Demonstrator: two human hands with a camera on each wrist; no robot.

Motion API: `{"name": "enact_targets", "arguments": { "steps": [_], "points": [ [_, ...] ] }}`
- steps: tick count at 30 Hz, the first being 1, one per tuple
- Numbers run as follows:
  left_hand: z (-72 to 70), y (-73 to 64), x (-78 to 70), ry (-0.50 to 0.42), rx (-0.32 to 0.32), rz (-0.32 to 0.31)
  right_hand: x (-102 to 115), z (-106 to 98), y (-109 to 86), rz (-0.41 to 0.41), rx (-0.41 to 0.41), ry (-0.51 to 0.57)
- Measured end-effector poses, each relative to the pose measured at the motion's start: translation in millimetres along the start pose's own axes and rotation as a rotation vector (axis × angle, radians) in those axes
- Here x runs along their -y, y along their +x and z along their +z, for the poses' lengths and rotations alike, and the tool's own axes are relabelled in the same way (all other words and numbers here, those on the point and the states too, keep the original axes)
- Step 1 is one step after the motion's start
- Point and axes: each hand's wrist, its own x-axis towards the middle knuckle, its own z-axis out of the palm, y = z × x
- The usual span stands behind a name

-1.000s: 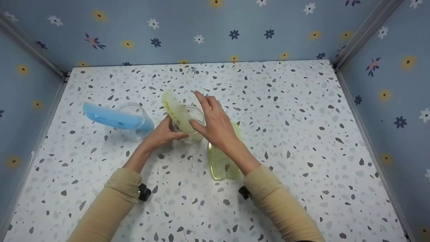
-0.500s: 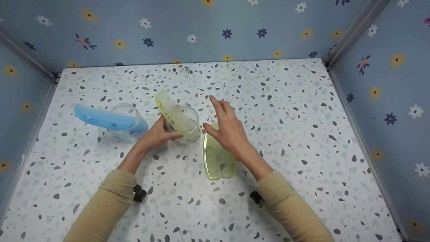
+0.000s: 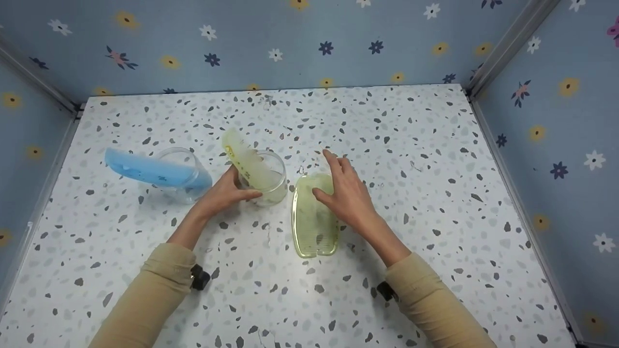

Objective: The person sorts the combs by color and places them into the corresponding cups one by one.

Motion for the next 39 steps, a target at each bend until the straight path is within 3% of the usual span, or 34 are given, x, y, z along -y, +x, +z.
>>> {"name": "enact_targets", "arguments": {
  "steps": [17, 27, 39],
  "points": [
    [-0.2, -2.4, -1.8, 0.002, -0.009, -0.026, -15, 5, -8.4, 0.218, 0.132, -0.032],
    [-0.2, -2.6, -1.7, 0.011, -0.003, 0.0, -19, 11, -12.2, 0.309, 0.225, -0.072],
    [0.6, -2.5, -1.0, 0.011, -0.011, -0.013, -18, 18, -13.3, 0.347, 0.268, -0.106]
  ]
}}
